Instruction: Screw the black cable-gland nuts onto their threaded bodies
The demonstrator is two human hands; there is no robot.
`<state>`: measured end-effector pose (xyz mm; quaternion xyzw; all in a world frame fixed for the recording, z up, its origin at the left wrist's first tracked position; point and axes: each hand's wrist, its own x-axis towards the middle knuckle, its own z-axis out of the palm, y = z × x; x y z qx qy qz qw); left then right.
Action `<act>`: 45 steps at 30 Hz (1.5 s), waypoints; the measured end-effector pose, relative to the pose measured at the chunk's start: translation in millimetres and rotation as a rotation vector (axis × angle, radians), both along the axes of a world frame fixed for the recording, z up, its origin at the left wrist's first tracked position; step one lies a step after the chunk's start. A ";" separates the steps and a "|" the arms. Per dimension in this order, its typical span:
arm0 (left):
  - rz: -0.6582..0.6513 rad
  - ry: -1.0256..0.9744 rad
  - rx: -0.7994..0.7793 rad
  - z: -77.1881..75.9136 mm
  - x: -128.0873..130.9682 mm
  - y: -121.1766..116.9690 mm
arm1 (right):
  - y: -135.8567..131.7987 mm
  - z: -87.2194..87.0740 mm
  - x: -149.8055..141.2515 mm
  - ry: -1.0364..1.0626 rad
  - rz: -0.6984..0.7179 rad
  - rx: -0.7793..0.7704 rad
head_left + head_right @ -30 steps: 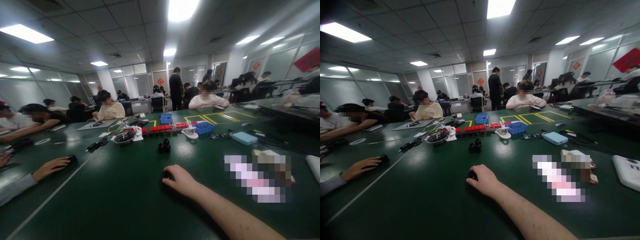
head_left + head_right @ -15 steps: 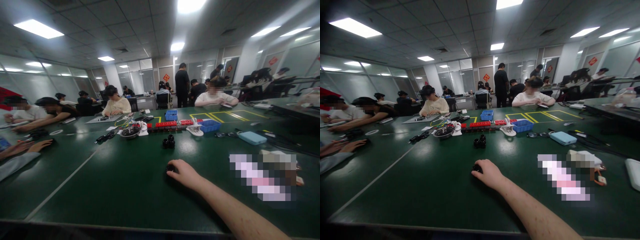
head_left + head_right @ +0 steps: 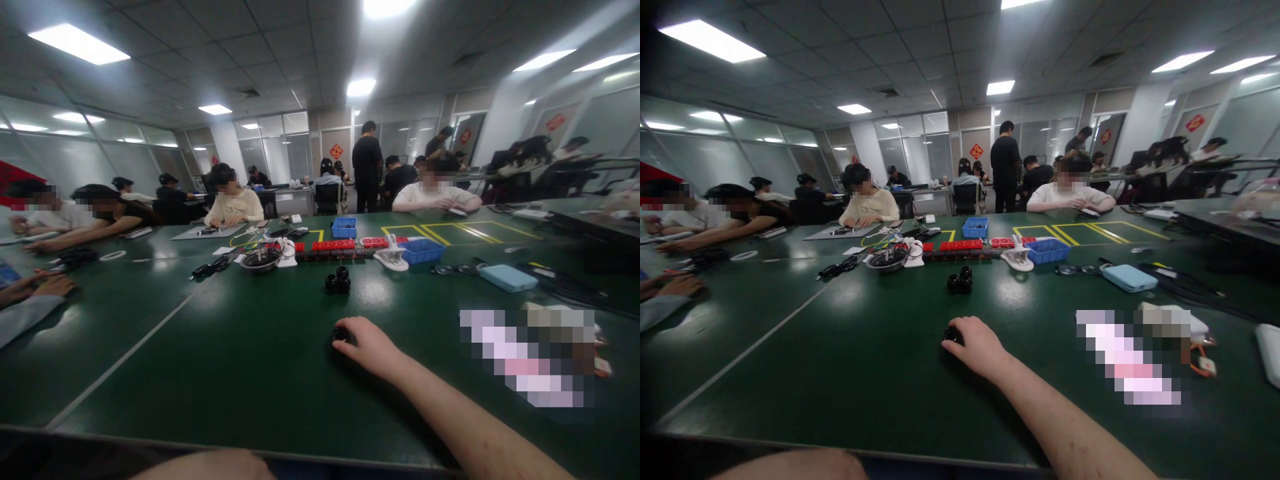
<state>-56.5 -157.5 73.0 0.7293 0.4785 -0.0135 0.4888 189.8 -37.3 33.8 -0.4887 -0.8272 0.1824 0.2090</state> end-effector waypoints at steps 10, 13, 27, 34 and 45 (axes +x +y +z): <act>-0.067 0.061 0.510 -1.0 42.7 125.0 | -1.3 2.6 0.5 0.067 -0.037 0.113; -0.139 0.060 0.526 -28.5 57.5 143.2 | -3.9 2.2 -2.6 0.046 -0.011 0.120; -0.134 -0.194 0.699 -78.3 58.0 163.6 | -2.1 -2.6 -6.1 0.027 0.011 0.072; -0.150 -0.196 0.757 -79.7 59.3 161.8 | -3.7 0.2 -6.2 0.014 0.043 0.141; -0.149 -0.190 0.709 -80.1 58.1 163.9 | -3.3 3.0 -8.3 0.008 0.118 0.180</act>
